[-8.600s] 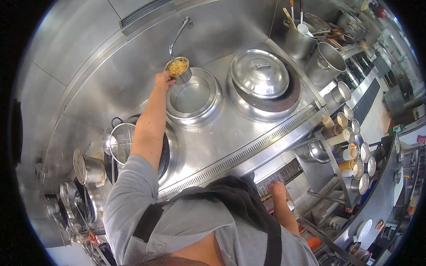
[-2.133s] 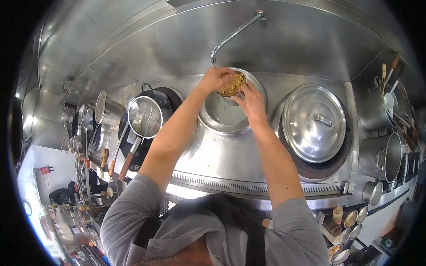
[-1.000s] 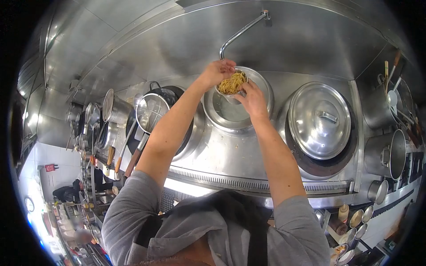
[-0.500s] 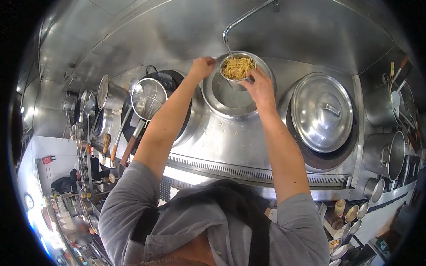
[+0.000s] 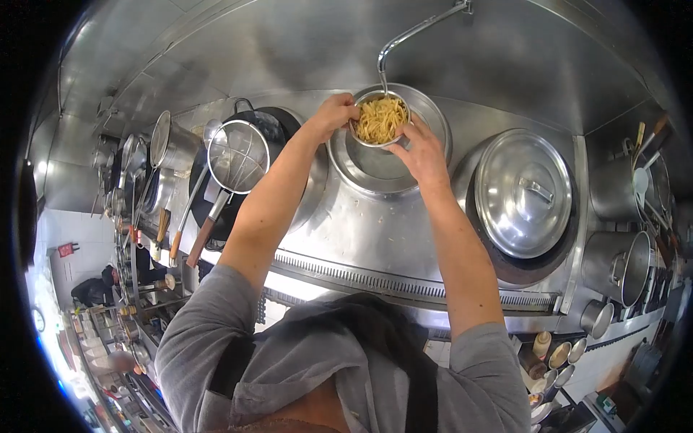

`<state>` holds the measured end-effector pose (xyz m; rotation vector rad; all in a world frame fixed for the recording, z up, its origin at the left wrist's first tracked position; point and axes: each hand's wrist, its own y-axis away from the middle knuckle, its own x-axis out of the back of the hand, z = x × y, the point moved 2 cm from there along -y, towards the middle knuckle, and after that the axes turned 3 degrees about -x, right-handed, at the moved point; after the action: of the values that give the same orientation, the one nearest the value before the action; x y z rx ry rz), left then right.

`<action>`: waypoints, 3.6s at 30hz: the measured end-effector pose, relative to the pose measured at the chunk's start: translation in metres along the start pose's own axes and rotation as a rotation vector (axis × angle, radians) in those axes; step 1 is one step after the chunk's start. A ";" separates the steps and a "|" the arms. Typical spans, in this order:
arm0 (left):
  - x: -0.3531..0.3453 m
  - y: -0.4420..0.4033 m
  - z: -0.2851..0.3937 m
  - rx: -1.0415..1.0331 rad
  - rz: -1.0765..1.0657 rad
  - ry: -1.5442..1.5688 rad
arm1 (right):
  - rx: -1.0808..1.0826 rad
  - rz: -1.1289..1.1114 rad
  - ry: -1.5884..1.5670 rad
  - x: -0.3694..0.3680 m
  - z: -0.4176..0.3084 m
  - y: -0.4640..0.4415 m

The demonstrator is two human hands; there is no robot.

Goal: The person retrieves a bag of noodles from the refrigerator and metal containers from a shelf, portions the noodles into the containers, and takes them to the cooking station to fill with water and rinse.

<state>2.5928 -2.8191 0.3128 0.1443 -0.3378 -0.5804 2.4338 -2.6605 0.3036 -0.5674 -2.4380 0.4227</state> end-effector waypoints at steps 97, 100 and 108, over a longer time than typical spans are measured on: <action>-0.023 0.007 0.013 0.020 0.208 0.101 | -0.542 -0.280 0.210 0.047 0.019 0.373; -0.023 0.011 0.015 0.035 0.179 0.060 | -0.536 -0.292 0.225 0.049 0.017 0.372; -0.022 0.014 0.015 0.027 0.172 0.055 | -0.528 -0.303 0.257 0.048 0.015 0.377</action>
<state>2.5768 -2.7958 0.3243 0.1557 -0.3012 -0.4013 2.5018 -2.3160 0.1567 -0.4175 -2.3225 -0.4075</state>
